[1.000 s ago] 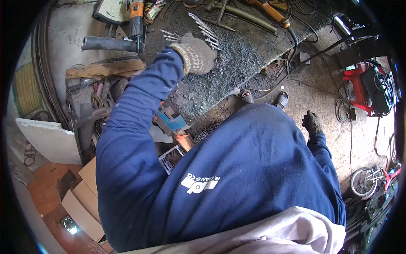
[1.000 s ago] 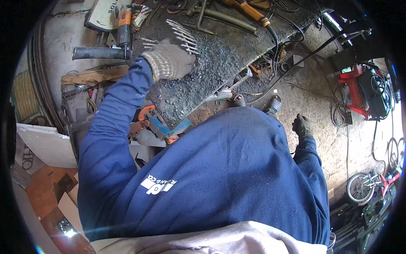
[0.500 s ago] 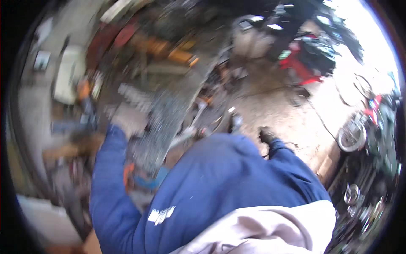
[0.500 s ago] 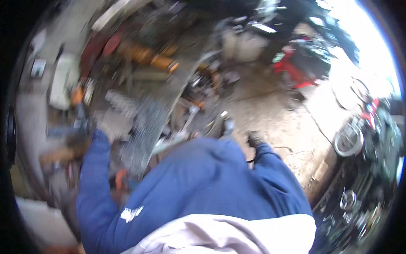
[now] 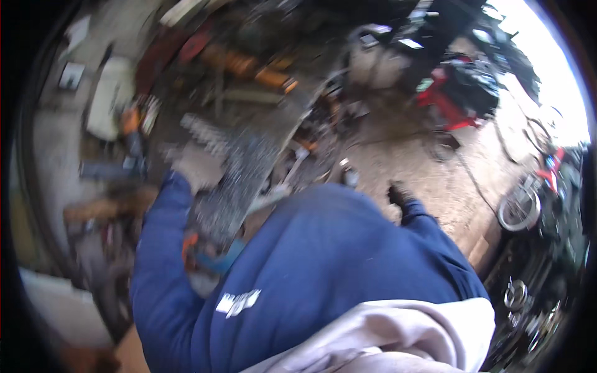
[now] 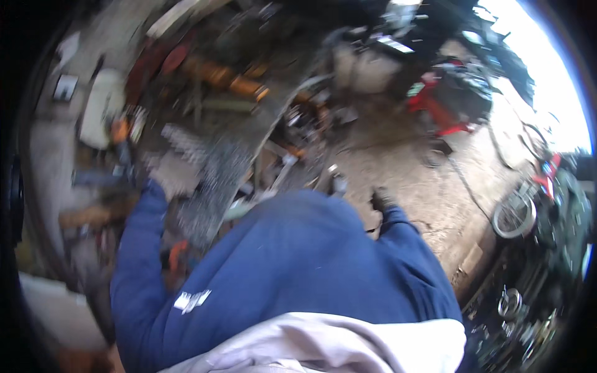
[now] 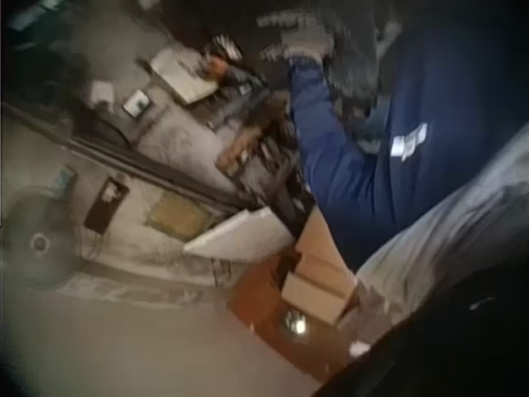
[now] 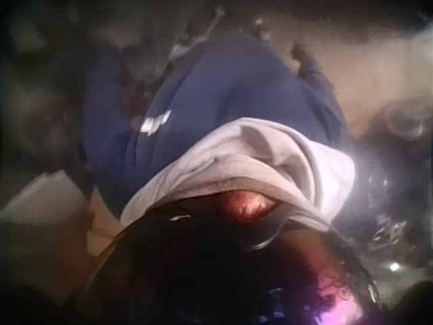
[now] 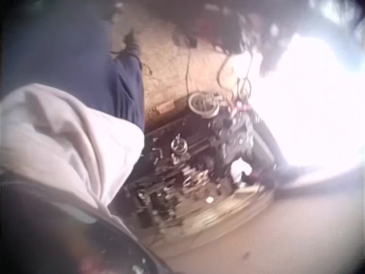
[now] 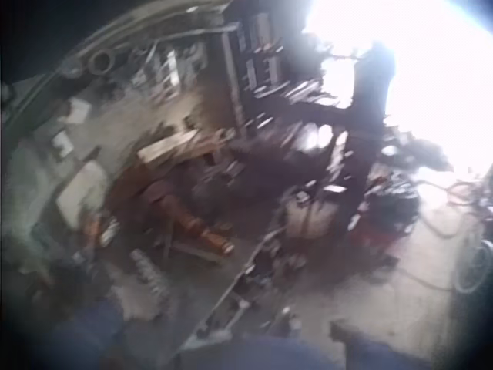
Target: The person uses an angle grinder to smooth the edges of several small metal components on a workbench, then wipes debris off their gloves and picks up a finished part.
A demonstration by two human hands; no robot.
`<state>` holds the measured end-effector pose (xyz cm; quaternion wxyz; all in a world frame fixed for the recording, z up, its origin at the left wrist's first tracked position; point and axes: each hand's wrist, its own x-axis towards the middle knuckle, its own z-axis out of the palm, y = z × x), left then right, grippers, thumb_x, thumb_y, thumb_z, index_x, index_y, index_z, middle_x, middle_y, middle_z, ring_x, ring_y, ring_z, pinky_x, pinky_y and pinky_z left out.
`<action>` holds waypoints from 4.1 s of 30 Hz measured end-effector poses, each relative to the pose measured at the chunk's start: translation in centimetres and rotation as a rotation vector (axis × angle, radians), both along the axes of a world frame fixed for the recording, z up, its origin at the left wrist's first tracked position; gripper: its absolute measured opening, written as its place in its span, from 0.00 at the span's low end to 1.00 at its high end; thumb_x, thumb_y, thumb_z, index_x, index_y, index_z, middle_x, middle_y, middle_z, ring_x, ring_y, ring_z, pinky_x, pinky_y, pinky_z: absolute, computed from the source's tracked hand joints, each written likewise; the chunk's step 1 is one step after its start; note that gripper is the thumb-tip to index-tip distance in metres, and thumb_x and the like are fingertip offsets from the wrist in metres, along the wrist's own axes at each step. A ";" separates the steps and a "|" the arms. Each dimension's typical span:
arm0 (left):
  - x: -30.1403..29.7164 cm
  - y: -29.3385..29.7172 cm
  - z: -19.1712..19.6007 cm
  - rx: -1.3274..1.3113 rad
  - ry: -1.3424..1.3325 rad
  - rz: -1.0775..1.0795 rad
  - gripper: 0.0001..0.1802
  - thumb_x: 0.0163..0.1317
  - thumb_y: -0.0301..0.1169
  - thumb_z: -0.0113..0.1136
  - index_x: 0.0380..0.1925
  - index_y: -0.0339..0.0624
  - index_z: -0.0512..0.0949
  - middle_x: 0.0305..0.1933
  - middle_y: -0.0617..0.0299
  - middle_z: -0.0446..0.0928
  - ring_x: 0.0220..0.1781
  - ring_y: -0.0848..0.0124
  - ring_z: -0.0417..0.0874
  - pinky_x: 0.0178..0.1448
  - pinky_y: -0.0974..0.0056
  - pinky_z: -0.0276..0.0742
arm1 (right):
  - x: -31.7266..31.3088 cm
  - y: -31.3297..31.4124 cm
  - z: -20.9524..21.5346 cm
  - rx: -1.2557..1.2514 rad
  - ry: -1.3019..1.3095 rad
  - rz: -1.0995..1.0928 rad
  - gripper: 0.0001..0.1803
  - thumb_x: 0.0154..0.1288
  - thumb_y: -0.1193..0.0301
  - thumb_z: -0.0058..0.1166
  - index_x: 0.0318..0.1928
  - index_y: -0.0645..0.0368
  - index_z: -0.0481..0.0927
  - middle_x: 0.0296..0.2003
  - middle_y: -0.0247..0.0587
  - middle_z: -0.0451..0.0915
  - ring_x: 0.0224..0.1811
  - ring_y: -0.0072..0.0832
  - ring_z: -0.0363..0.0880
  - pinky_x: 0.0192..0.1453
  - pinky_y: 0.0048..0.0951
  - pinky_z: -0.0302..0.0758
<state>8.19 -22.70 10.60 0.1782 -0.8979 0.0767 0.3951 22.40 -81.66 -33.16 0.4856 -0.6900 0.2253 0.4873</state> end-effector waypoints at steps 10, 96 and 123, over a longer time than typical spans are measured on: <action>-2.0 -1.0 8.0 -0.271 -0.388 0.528 0.17 0.66 0.38 0.60 0.54 0.54 0.84 0.48 0.57 0.86 0.53 0.56 0.85 0.60 0.55 0.80 | -2.8 2.5 5.9 -0.042 0.052 -0.019 0.17 0.76 0.56 0.52 0.42 0.58 0.74 0.24 0.39 0.74 0.23 0.37 0.76 0.22 0.41 0.70; 9.1 4.2 -0.6 0.323 -0.231 0.280 0.18 0.67 0.34 0.54 0.50 0.40 0.86 0.53 0.47 0.85 0.55 0.51 0.87 0.58 0.45 0.81 | -0.3 4.9 5.5 0.130 0.068 -0.149 0.14 0.75 0.55 0.56 0.40 0.51 0.74 0.25 0.34 0.75 0.23 0.32 0.76 0.24 0.37 0.75; 10.0 2.9 -4.8 0.309 -0.333 0.570 0.16 0.66 0.30 0.55 0.51 0.38 0.84 0.54 0.45 0.85 0.56 0.48 0.87 0.57 0.44 0.83 | 1.4 3.1 4.0 0.067 0.085 -0.101 0.18 0.76 0.53 0.52 0.39 0.56 0.74 0.23 0.34 0.72 0.22 0.32 0.75 0.23 0.39 0.71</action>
